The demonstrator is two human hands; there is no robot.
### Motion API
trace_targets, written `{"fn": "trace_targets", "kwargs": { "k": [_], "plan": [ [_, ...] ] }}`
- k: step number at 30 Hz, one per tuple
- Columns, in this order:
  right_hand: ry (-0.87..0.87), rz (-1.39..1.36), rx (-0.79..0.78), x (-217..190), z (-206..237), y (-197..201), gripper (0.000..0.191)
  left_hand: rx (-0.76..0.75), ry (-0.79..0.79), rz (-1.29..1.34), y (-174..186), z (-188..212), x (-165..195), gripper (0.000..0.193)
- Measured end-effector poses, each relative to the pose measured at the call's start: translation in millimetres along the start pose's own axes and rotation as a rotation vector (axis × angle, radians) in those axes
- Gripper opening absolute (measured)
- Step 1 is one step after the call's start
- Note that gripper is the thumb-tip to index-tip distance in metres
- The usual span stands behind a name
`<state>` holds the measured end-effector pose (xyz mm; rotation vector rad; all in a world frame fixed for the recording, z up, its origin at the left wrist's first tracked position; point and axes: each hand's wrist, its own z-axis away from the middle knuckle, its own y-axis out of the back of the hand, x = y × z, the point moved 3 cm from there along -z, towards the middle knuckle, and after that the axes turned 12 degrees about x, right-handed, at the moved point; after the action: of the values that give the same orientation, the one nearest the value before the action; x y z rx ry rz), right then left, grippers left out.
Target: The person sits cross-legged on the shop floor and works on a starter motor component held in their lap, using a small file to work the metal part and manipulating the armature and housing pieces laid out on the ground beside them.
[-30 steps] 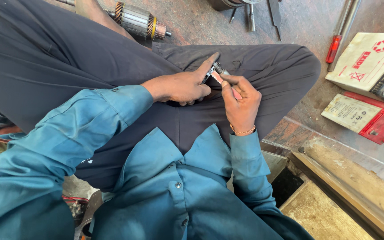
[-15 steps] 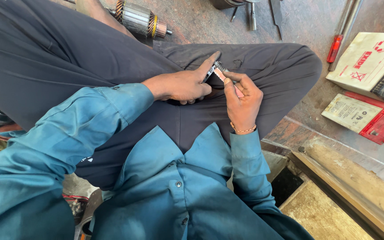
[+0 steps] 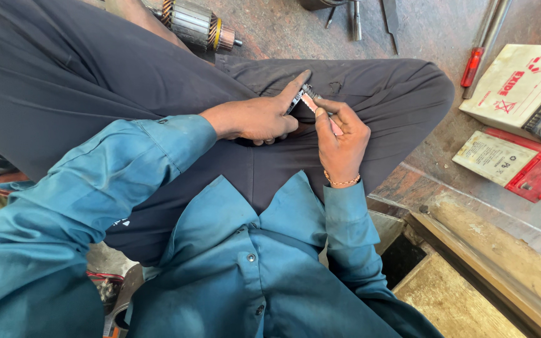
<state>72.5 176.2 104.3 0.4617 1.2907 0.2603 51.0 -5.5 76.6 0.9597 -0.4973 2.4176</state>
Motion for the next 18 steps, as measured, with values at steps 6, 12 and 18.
{"fn": "trace_targets", "kwargs": {
  "k": [6, 12, 18],
  "plan": [
    [-0.002, -0.09, -0.024, -0.5, -0.8, -1.6, 0.015, -0.003, 0.008, 0.002, 1.1, 0.6, 1.0, 0.095],
    [0.032, -0.087, -0.042, -1.3, -0.5, -1.2, 0.015, -0.005, -0.002, 0.005, 0.7, 1.3, 1.0, 0.095],
    [0.024, -0.056, -0.055, 0.1, 0.7, -0.8, 0.016, 0.001, 0.003, -0.014, 0.7, 0.7, 0.9, 0.095]
  ]
}}
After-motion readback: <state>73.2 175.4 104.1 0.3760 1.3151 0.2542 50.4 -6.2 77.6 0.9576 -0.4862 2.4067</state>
